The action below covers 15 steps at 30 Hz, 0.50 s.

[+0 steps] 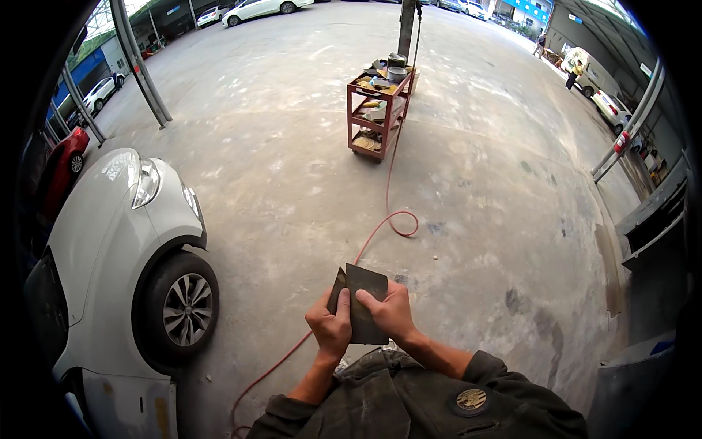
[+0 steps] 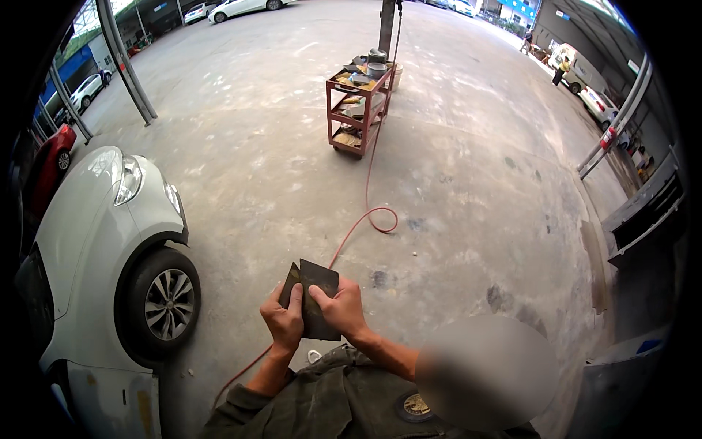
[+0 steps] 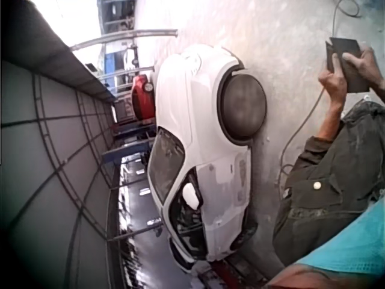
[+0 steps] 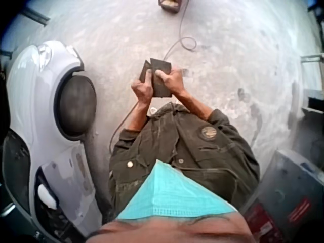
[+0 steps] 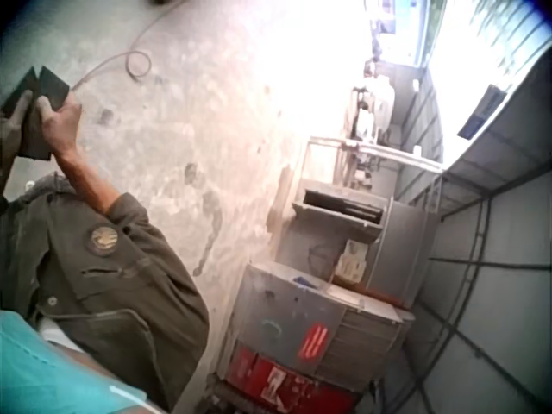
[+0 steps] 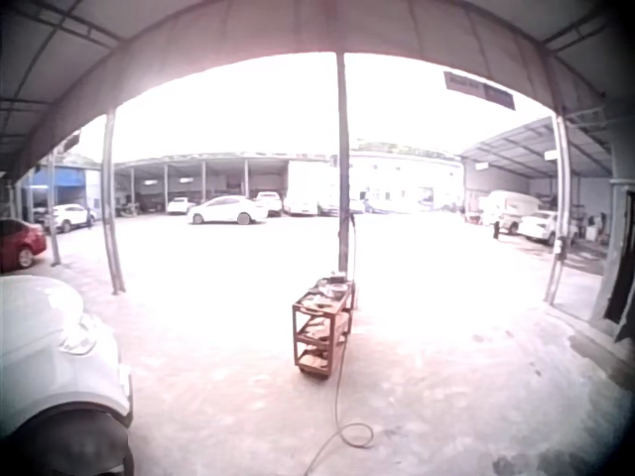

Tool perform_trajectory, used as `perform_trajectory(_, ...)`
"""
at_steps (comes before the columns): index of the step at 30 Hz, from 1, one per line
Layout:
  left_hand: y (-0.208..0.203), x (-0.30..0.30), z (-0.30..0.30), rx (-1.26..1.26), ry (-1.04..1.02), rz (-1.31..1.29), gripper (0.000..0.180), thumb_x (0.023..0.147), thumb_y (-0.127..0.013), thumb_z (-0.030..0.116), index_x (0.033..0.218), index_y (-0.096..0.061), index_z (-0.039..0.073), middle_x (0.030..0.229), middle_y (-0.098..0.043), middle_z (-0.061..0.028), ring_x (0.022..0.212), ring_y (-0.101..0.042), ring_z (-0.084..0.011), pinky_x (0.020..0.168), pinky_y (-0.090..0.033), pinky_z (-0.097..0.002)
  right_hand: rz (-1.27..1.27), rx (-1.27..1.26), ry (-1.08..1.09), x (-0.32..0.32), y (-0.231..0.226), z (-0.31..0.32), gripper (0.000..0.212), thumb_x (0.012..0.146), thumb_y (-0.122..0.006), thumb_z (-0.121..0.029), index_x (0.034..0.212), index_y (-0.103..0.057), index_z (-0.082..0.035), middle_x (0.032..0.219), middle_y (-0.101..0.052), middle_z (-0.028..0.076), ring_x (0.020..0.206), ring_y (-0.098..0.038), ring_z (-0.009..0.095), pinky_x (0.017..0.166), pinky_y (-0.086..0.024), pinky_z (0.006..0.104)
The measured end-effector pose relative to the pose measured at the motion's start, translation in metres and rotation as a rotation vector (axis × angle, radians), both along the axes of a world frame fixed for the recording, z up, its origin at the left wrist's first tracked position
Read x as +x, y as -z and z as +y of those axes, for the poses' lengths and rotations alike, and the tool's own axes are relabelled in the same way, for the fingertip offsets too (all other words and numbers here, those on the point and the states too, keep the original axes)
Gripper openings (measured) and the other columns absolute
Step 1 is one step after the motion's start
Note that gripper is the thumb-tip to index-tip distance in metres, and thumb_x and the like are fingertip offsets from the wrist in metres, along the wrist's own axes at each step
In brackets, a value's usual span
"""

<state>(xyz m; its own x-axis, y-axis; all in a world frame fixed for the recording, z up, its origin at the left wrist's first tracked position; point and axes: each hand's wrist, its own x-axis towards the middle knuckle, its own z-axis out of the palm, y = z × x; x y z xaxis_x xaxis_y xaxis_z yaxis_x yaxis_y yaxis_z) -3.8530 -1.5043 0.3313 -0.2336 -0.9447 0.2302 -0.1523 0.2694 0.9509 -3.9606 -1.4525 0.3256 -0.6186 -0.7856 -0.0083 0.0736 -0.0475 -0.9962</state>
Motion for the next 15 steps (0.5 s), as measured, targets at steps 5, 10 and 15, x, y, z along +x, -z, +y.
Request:
perform_trajectory(5, 0.008, 0.016, -0.007, -0.107, 0.147, -0.072, 0.015, 0.087, -0.065, 0.007, 0.098, -0.068, -0.004, 0.069, -0.065, -0.013, 0.06, -0.057, -0.0089, 0.056, -0.047, -0.0288, 0.108, 0.005, 0.03, 0.01, -0.001, 0.006, 0.018, 0.082, -0.068, -0.008, 0.095, -0.068, 0.005, 0.076, -0.071, 0.008, 0.069, -0.062, 0.009, 0.062, -0.051, 0.0277)
perform_trajectory(10, 0.0, 0.019, -0.013, -0.083, 0.327, -0.083, 0.016, 0.085, -0.065, 0.006, 0.098, -0.067, -0.003, 0.069, -0.064, -0.0173, 0.061, -0.06, -0.0172, 0.056, -0.047, -0.0309, 0.159, 0.025, 0.055, 0.006, -0.006, 0.013, 0.016, 0.082, -0.069, -0.009, 0.091, -0.067, 0.005, 0.071, -0.069, 0.01, 0.064, -0.061, 0.009, 0.059, -0.049, 0.0289)
perform_trajectory(15, 0.006, 0.027, -0.027, 0.034, 0.505, -0.186, 0.018, 0.084, -0.065, 0.009, 0.096, -0.069, -0.004, 0.073, -0.068, -0.019, 0.062, -0.067, -0.0201, 0.06, -0.05, -0.0312, 0.328, 0.014, -0.059, -0.001, -0.002, 0.012, 0.02, 0.082, -0.069, -0.013, 0.092, -0.065, 0.004, 0.073, -0.066, 0.016, 0.066, -0.061, 0.013, 0.061, -0.049, 0.0336)
